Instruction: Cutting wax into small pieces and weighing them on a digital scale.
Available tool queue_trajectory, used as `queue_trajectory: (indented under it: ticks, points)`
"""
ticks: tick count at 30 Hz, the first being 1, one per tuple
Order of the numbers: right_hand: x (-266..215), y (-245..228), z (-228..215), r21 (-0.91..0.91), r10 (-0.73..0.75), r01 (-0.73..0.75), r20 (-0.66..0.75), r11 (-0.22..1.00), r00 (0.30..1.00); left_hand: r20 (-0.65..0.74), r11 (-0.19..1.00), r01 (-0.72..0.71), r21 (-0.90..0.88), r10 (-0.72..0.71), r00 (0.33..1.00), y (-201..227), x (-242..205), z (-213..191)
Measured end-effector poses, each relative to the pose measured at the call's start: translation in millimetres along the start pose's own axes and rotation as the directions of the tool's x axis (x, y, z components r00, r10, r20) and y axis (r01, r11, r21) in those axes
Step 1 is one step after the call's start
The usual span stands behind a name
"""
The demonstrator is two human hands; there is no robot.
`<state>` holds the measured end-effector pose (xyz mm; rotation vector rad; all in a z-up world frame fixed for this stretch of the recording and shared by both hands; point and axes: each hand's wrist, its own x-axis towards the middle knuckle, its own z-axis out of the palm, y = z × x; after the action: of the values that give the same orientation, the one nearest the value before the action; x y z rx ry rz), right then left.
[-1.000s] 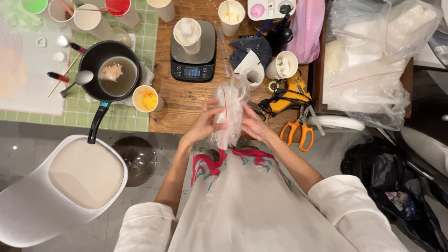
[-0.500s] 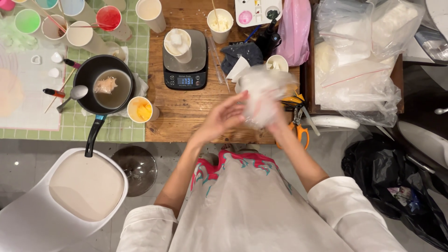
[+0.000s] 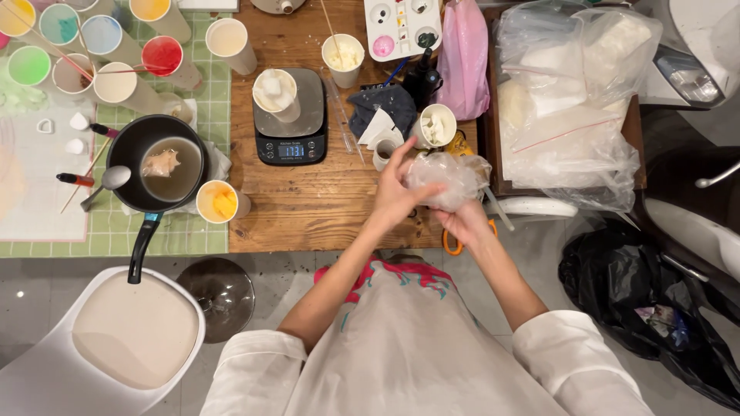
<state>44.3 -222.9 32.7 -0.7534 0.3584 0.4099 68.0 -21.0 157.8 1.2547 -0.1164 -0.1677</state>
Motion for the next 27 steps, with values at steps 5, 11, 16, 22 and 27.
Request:
queue_trajectory:
  ticks: [5,11,16,22,27]
  points:
    - [-56,-49,84,-0.053,-0.063,0.062,-0.021,0.997,0.998,-0.197,0.896,0.217,-0.386,-0.31,0.93,-64,26,0]
    - [-57,-74,87,-0.331,-0.37,0.361,0.038,0.872,0.928,-0.211,0.947,0.129,-0.294,-0.196,0.958,-64,44,35]
    - [-41,-100,74,-0.25,-0.34,0.308,-0.095,0.918,0.936,0.007,0.984,0.068,-0.166,-0.067,0.998,-43,45,43]
    - [-17,-103,52,0.014,-0.262,0.269,-0.191,0.963,0.946,0.079,0.998,0.002,-0.058,0.003,0.997,-51,53,42]
    - [0,-107,-3,-0.289,-0.549,0.495,-0.15,0.819,0.822,0.045,0.692,0.409,-0.595,-0.479,0.877,-13,30,65]
